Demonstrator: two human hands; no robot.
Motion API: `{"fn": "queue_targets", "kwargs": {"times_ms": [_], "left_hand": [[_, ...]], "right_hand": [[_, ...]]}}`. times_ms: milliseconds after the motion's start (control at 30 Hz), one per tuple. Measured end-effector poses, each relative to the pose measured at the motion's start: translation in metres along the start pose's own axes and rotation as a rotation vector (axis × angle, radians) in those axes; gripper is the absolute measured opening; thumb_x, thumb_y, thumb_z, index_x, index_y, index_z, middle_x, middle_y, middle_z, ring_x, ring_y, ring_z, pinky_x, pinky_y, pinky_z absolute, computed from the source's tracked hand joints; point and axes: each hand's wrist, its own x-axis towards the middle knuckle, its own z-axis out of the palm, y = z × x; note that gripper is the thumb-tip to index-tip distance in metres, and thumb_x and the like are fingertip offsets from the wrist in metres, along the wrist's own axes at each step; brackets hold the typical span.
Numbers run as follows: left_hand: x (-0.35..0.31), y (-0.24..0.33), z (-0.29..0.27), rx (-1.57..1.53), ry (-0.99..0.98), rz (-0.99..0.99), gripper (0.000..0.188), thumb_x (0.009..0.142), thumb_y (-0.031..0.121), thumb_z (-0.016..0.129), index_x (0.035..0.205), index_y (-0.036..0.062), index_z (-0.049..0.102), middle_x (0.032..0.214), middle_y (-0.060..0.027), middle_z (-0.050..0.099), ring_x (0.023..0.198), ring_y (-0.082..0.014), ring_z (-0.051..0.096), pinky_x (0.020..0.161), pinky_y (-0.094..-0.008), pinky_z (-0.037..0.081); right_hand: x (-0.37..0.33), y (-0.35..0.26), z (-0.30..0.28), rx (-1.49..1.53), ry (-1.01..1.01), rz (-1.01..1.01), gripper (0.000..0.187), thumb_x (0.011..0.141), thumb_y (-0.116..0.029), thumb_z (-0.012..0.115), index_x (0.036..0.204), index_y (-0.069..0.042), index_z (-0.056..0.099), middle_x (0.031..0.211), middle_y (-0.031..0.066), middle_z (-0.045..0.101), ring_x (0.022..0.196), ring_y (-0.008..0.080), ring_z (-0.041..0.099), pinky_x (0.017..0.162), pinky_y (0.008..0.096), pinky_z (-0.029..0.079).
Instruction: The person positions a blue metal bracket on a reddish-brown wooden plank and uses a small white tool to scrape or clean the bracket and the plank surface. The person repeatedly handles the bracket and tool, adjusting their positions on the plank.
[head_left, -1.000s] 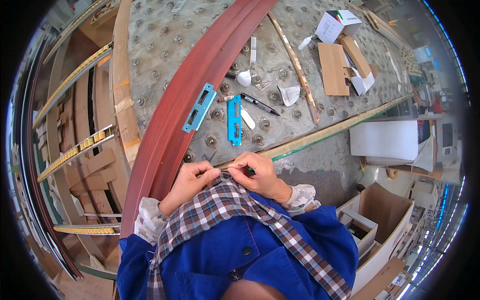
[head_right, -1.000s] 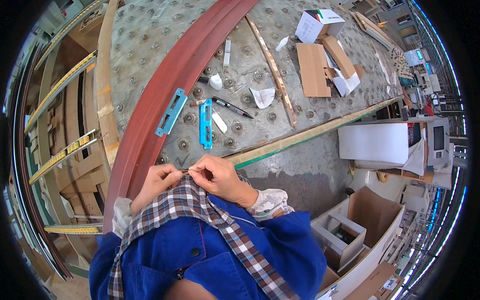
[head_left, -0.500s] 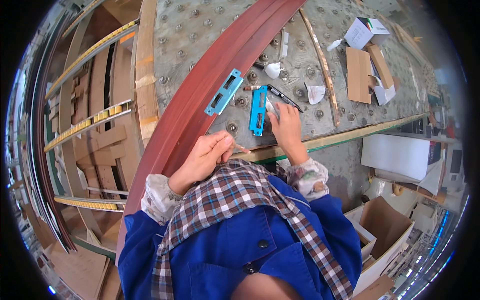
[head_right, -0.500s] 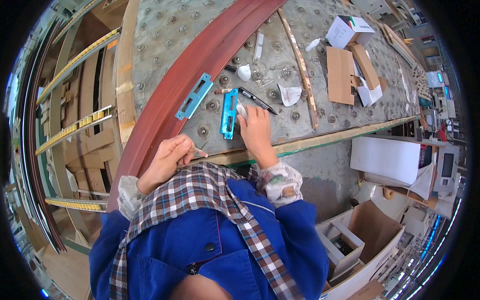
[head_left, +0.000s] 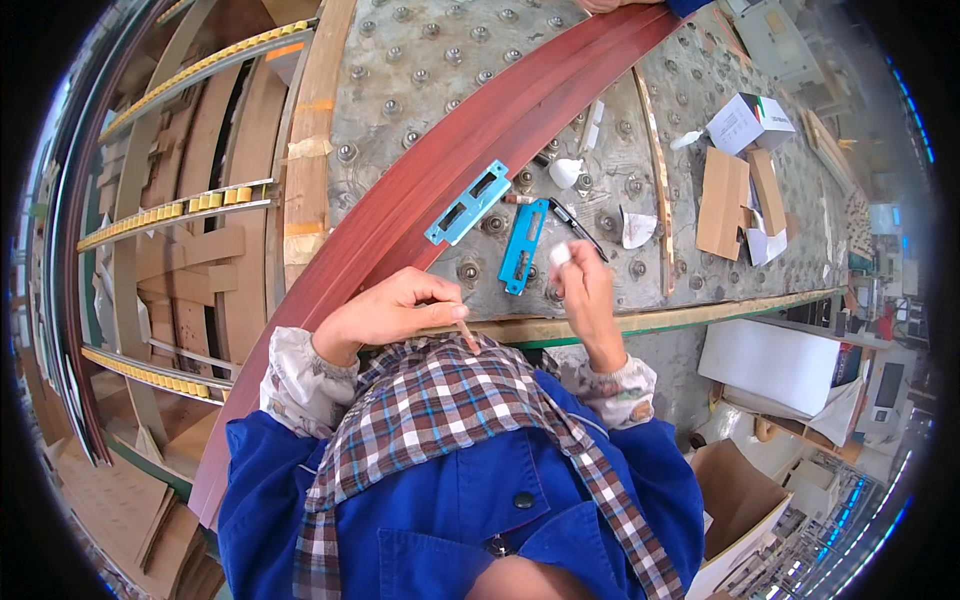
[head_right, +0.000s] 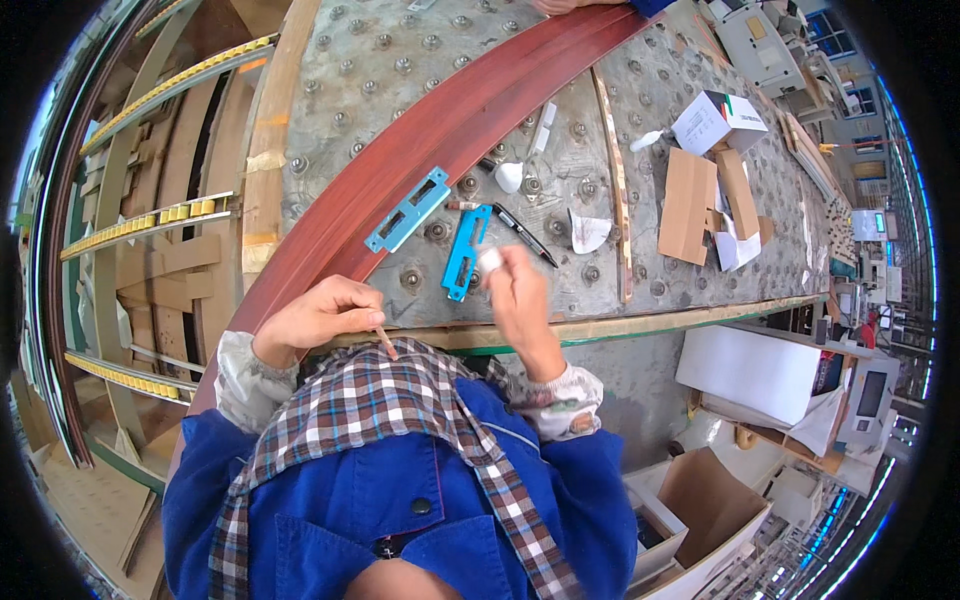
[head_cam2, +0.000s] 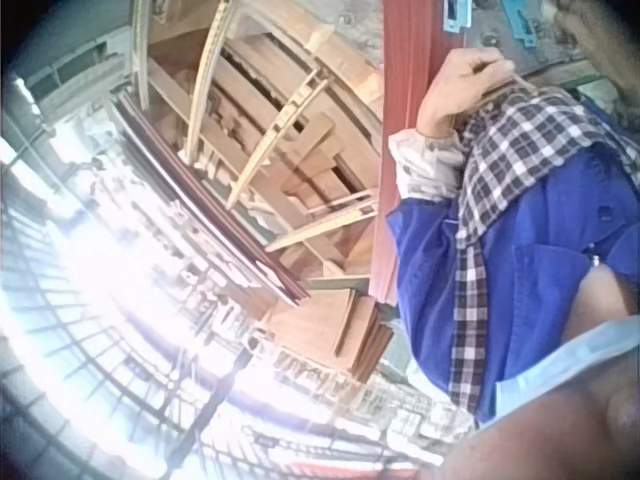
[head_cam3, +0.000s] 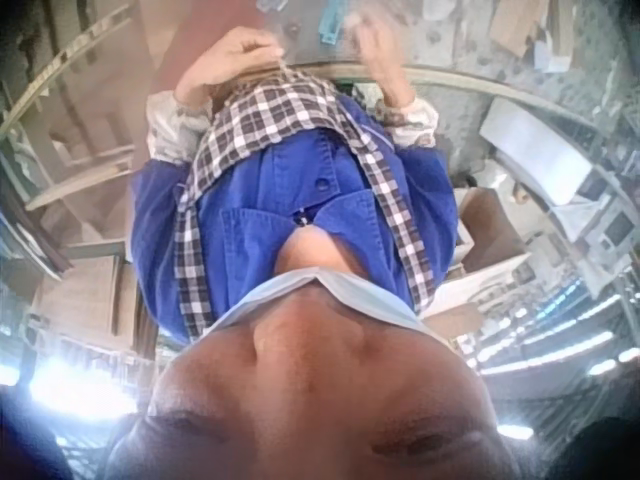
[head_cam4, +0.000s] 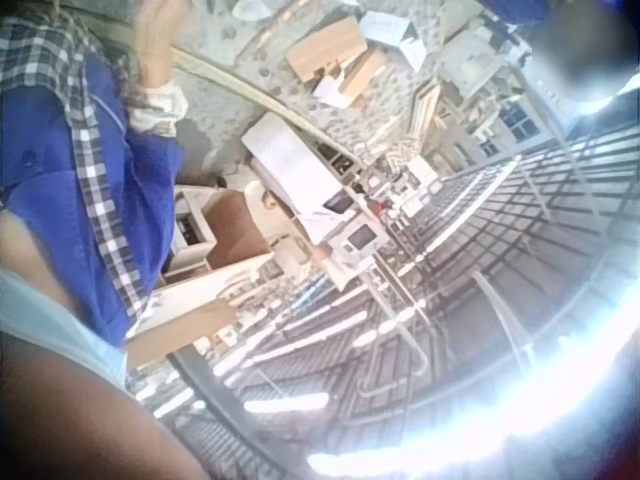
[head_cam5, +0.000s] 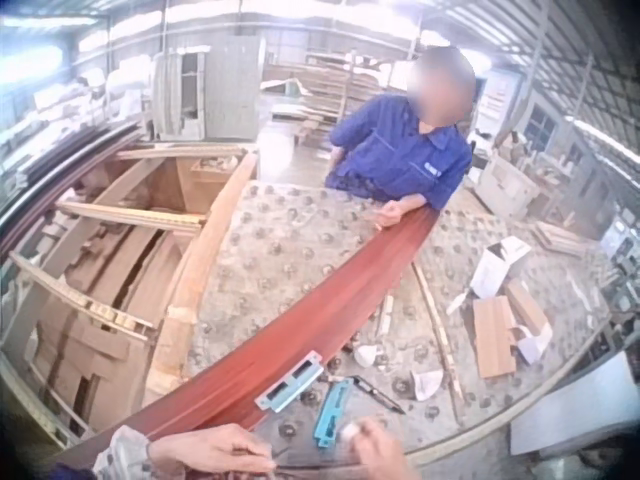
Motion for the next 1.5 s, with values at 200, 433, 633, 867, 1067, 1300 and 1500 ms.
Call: {"fn": "queue_targets", "kwargs": {"times_ms": [200,433,633,867,1067,1300,1500], "left_hand": [[0.013,-0.005,0.001,0.043,-0.174,0.003,0.033,0.099,0.023,0.054,0.077,-0.0021,0.057,0.065,0.0015,0.045,0.066,-0.0072,0.042,0.061,-0.0268,0.037],[0.016,-0.014,0.014,-0.100,-0.187,-0.050,0.041,0.102,0.031,0.045,0.077,0.0014,0.057,0.066,0.0027,0.048,0.063,-0.0064,0.039,0.060,-0.0237,0.037],[0.014,-0.016,0.018,-0.204,-0.143,-0.088,0.040,0.101,0.032,0.047,0.079,0.0010,0.060,0.073,0.0005,0.058,0.062,-0.0051,0.039,0.057,-0.0221,0.036],[0.014,-0.005,0.021,-0.179,-0.173,-0.185,0.040,0.101,0.032,0.048,0.081,0.0003,0.061,0.067,0.0046,0.045,0.061,-0.0036,0.037,0.055,-0.0214,0.031],[0.009,-0.016,0.027,-0.266,-0.113,-0.166,0.036,0.101,0.030,0.049,0.085,0.0002,0.063,0.070,0.0036,0.050,0.065,-0.0039,0.040,0.058,-0.0206,0.035],[-0.009,-0.016,0.041,-0.219,-0.105,-0.114,0.036,0.101,0.028,0.049,0.089,-0.0023,0.063,0.077,-0.0018,0.059,0.069,-0.0078,0.047,0.065,-0.0247,0.043],[-0.022,-0.019,0.049,-0.074,-0.002,-0.004,0.035,0.102,0.024,0.045,0.082,-0.0024,0.056,0.068,-0.0043,0.049,0.068,-0.0126,0.053,0.062,-0.0284,0.043]], "right_hand": [[-0.034,-0.079,-0.001,-0.016,-0.436,-0.189,0.013,0.093,-0.014,0.056,0.095,-0.001,0.057,0.070,0.0110,0.056,0.063,0.0163,0.055,0.059,0.0315,0.045],[-0.047,-0.079,-0.006,0.049,-0.428,-0.113,0.015,0.093,-0.011,0.055,0.103,0.001,0.054,0.067,0.0083,0.057,0.056,0.0122,0.051,0.053,0.0290,0.041],[-0.050,-0.081,-0.003,0.055,-0.483,-0.152,0.014,0.094,-0.012,0.057,0.098,0.001,0.057,0.068,0.0085,0.058,0.059,0.0156,0.056,0.054,0.0299,0.043],[-0.051,-0.085,0.002,-0.188,-0.343,-0.394,0.013,0.089,-0.012,0.062,0.094,-0.001,0.059,0.074,0.0150,0.061,0.064,0.0311,0.062,0.056,0.0378,0.047],[-0.054,-0.087,0.006,-0.241,-0.312,-0.474,0.011,0.089,-0.012,0.062,0.092,-0.002,0.059,0.074,0.0150,0.061,0.065,0.0325,0.062,0.056,0.0389,0.048],[-0.065,-0.086,0.004,-0.083,-0.517,-0.300,0.009,0.090,-0.012,0.061,0.089,-0.003,0.059,0.070,0.0160,0.059,0.060,0.0341,0.059,0.052,0.0413,0.044],[-0.068,-0.085,0.002,-0.088,-0.681,-0.393,0.008,0.090,-0.012,0.060,0.090,-0.005,0.060,0.071,0.0140,0.060,0.062,0.0323,0.060,0.052,0.0405,0.045]]}}
